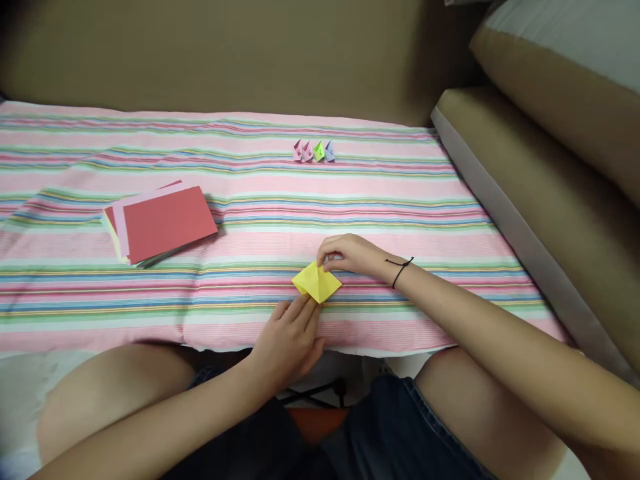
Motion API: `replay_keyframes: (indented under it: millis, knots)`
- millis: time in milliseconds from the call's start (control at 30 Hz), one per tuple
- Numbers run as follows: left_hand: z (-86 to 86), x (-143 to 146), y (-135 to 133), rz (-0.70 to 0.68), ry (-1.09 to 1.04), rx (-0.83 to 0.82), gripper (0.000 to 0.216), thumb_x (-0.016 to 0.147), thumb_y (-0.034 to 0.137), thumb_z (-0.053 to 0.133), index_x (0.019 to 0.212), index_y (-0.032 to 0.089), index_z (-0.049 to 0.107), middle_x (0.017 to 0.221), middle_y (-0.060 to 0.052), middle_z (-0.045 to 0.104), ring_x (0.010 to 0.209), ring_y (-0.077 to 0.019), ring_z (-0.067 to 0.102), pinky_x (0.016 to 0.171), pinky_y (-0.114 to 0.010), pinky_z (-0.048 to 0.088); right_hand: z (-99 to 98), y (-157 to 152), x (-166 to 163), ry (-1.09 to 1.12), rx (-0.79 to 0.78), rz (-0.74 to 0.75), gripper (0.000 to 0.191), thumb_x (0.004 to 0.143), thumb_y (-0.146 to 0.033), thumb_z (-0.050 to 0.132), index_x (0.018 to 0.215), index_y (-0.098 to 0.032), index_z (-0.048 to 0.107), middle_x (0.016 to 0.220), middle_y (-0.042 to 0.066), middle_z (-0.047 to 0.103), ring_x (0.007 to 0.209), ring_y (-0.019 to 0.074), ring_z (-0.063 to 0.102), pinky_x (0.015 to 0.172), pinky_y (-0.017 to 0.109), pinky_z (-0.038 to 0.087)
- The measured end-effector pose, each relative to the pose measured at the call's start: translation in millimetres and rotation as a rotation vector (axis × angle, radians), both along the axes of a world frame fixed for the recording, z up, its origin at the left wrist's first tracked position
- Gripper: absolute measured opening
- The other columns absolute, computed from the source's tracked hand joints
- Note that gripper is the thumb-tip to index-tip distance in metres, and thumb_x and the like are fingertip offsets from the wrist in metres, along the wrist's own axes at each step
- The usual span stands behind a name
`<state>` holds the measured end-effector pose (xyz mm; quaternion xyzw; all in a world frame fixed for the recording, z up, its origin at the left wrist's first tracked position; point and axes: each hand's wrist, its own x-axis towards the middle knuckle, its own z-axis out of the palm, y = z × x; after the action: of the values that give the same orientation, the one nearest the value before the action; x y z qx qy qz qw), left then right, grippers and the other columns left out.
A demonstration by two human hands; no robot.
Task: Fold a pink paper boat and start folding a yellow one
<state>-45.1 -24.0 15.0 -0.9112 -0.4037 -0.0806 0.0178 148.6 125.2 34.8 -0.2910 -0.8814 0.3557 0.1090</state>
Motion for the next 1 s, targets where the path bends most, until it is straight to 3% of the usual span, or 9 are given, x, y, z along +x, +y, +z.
replay_keyframes:
  millis: [167,433,600,767,900,1000]
  knots:
    - [-0.1,-0.6,0.9,-0.005,-0.010,-0.020,0.047,0.089,0.034,0.043,0.121,0.001,0.056,0.121,-0.017,0.059,0.116,-0.0299,0.046,0.087,-0.041,0.039,0.7,-4.3,-0.7,-0.066,0.004,0.033,0.017,0.082,-0.028,0.061,0.096,-0.019,0.064,0.097,0.006,0.062,0.085,0.0171,0.056,0.071,0.028,0.044]
    - [3.1,-1.8,2.2,-0.016,-0.005,-0.048,0.048,0.089,0.033,0.045,0.123,0.001,0.054,0.121,-0.018,0.058,0.115,-0.0299,0.046,0.088,-0.041,0.039,11.8,-18.0,11.6,-0.118,0.100,0.083,0.040,0.078,-0.026,0.067,0.116,-0.020,0.056,0.116,0.009,0.058,0.110,0.0222,0.051,0.097,0.040,0.039]
    - [6.6,-2.9,5.8,-0.029,-0.005,-0.045,0.050,0.088,0.032,0.046,0.126,0.000,0.051,0.120,-0.018,0.058,0.112,-0.0302,0.048,0.088,-0.041,0.040,21.4,-49.8,8.0,-0.079,0.216,-0.075,0.041,0.084,-0.025,0.060,0.124,-0.024,0.054,0.118,0.009,0.058,0.113,0.0225,0.052,0.098,0.042,0.041]
    - [6.3,-2.2,5.1,-0.036,-0.019,-0.060,0.039,0.086,0.030,0.050,0.113,0.004,0.059,0.111,-0.016,0.061,0.106,-0.0300,0.052,0.087,-0.042,0.043,0.5,-86.6,-0.9,-0.108,0.356,-0.145,0.039,0.088,-0.022,0.053,0.126,-0.018,0.055,0.127,0.014,0.055,0.121,0.0257,0.048,0.101,0.046,0.041]
    - [8.3,-13.0,10.6,-0.096,-0.127,-0.115,0.035,0.086,0.025,0.051,0.114,0.005,0.058,0.112,-0.016,0.062,0.110,-0.0277,0.054,0.089,-0.039,0.045,-12.2,-92.8,-4.1,-0.129,0.401,-0.174,0.035,0.092,-0.025,0.049,0.124,-0.016,0.058,0.125,0.015,0.058,0.120,0.0258,0.050,0.101,0.045,0.043]
    - [12.0,-30.0,26.2,-0.091,-0.289,-0.226,0.023,0.091,0.020,0.042,0.096,0.013,0.063,0.096,-0.009,0.066,0.091,-0.0191,0.062,0.079,-0.030,0.048,-12.6,-90.1,-3.6,-0.131,0.421,-0.176,0.034,0.090,-0.027,0.052,0.122,-0.018,0.060,0.125,0.014,0.059,0.118,0.0262,0.052,0.098,0.045,0.045]
